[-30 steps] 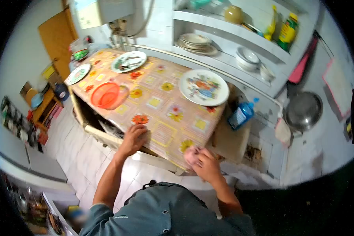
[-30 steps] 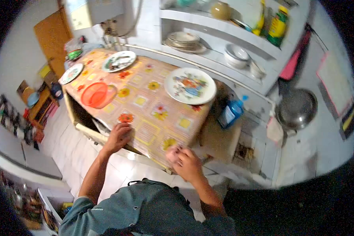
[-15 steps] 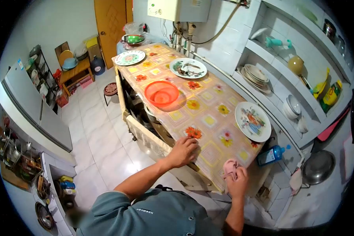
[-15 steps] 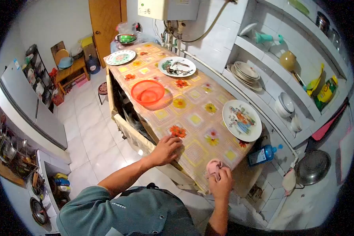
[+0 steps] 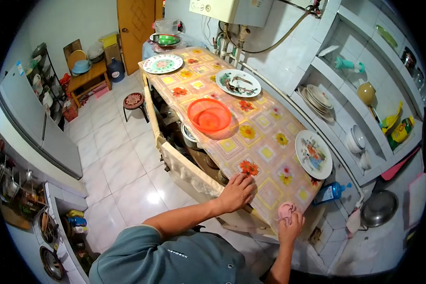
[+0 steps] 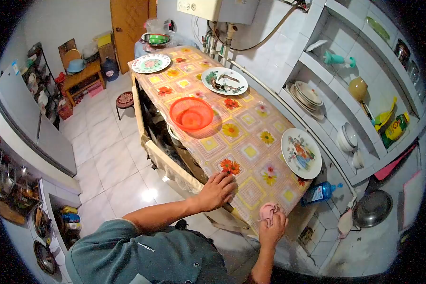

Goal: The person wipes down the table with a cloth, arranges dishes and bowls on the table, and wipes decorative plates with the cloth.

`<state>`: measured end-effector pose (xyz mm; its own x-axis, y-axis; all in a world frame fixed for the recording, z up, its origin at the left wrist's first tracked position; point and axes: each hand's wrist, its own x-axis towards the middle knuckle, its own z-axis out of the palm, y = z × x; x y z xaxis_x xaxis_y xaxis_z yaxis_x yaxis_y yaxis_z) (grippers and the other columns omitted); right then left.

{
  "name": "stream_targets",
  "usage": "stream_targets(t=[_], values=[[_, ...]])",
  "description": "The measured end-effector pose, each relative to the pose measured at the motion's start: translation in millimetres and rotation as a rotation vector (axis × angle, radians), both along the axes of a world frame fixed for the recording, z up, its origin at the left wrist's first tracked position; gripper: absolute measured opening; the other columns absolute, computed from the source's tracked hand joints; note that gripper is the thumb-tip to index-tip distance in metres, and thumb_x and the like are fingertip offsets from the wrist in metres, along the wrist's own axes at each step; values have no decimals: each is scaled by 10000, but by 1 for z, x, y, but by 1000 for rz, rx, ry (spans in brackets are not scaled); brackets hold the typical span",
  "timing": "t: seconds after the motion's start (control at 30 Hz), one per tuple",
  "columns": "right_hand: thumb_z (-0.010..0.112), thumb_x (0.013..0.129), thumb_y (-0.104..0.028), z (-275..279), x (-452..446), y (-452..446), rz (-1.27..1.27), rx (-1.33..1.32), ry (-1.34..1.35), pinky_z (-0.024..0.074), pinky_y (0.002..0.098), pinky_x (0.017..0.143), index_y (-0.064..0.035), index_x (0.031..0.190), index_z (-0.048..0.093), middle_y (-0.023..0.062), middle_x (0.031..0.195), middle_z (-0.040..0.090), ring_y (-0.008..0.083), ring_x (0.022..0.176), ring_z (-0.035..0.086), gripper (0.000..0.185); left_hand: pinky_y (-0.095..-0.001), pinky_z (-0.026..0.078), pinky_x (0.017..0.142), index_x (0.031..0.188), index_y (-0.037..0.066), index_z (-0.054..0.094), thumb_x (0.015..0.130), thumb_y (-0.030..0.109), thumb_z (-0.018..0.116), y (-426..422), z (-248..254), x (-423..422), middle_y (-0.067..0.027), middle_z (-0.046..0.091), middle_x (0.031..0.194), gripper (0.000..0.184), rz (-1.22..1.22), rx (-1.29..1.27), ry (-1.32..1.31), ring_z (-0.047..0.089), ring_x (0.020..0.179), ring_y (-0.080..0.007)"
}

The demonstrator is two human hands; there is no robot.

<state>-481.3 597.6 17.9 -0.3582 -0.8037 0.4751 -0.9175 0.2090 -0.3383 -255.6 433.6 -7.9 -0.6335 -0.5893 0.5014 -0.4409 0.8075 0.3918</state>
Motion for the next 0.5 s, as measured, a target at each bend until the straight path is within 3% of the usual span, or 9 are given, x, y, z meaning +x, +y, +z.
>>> stream_targets(t=[0.5], values=[[608, 668, -97, 2, -5, 3, 65, -56, -20, 421, 446, 830, 0, 831, 552, 152, 990, 556, 381, 924, 501, 198, -466, 306, 1052, 1199, 79, 541, 833, 239, 613, 3, 1, -3, -116, 481, 1278, 406, 22, -42, -8, 403, 1226, -334]])
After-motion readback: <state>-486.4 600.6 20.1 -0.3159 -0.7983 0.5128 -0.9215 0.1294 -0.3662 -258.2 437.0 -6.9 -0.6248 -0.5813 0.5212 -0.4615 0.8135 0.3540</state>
